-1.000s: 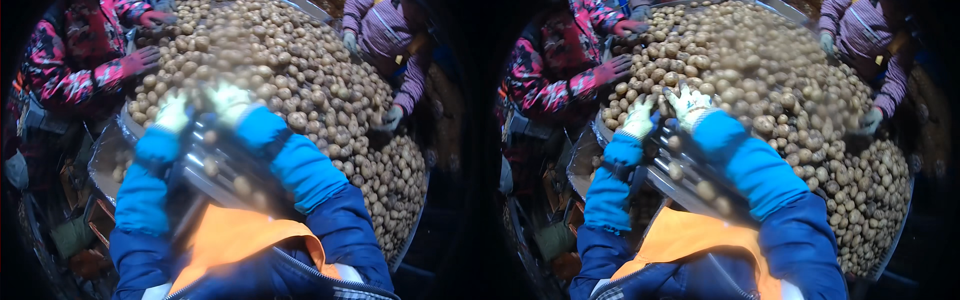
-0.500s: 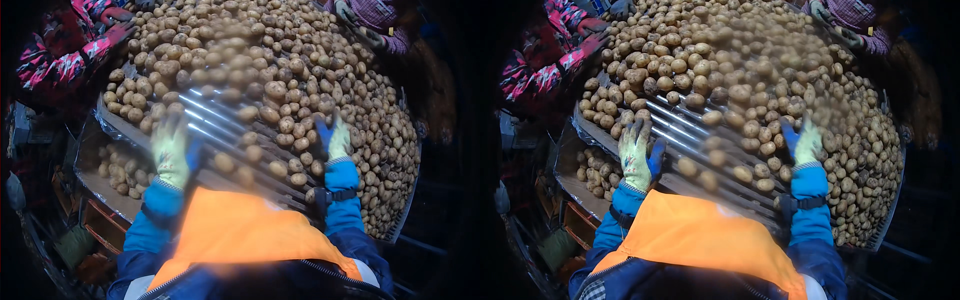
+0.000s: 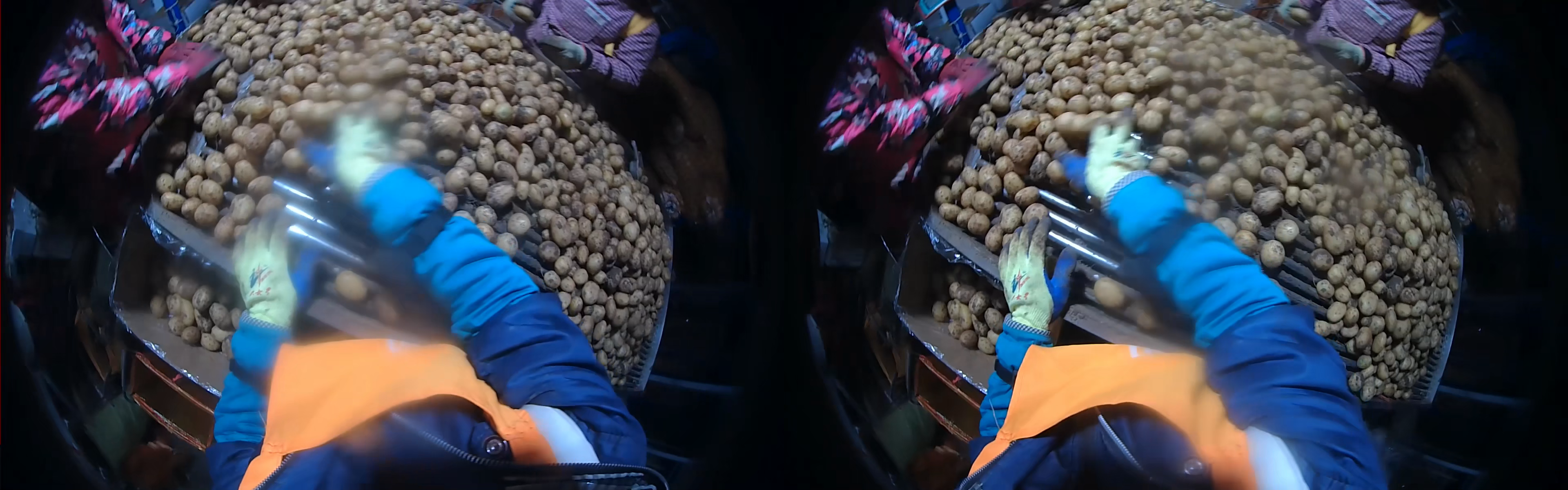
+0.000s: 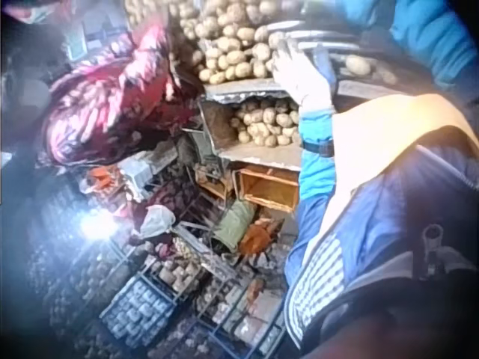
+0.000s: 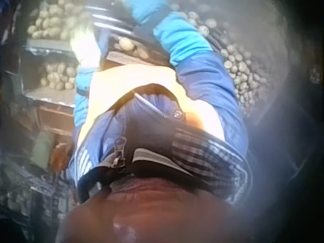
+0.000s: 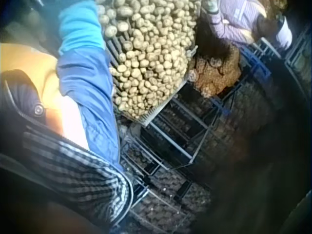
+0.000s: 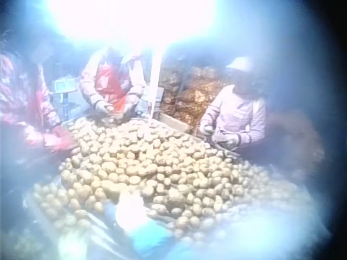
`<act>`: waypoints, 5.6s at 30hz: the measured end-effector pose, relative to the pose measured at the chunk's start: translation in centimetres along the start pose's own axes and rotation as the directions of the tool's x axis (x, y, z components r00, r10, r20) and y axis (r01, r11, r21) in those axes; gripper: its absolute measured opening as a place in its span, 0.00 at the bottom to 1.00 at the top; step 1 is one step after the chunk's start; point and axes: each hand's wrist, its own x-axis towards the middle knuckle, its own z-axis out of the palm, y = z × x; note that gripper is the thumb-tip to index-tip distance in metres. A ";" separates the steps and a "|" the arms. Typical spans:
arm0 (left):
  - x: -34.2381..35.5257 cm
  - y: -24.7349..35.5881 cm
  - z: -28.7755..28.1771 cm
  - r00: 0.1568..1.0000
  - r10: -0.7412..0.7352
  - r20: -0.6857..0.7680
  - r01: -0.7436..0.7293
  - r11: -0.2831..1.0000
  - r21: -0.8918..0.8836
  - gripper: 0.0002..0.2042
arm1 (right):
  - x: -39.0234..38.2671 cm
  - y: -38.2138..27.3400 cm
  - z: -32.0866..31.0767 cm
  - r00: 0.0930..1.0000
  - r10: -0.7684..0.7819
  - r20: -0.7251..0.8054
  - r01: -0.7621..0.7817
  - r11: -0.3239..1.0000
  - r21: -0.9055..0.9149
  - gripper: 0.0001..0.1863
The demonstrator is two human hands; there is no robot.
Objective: Sorting and inspecting potatoes on a processing table in a warehouse.
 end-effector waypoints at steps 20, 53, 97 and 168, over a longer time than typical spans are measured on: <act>1.2 -0.5 2.7 0.998 -0.039 -0.059 0.050 0.977 0.210 0.28 | -35.8 39.7 -16.4 0.101 0.718 -0.689 0.100 0.682 0.725 0.27; 0.9 0.3 2.0 0.995 -0.044 -0.089 0.051 0.996 0.073 0.27 | -18.0 19.9 -14.7 0.998 0.032 -0.045 -0.003 0.846 0.533 0.39; -3.8 3.9 -3.4 0.967 -0.130 -0.218 -0.173 0.290 -0.941 0.25 | -13.6 0.4 -9.1 0.726 -0.678 0.114 0.495 0.630 0.598 0.37; -0.4 9.6 -1.6 0.917 0.352 0.187 0.398 -0.831 -0.389 0.23 | -12.6 15.2 -8.1 0.951 -0.310 -0.011 -0.048 -0.181 0.982 0.40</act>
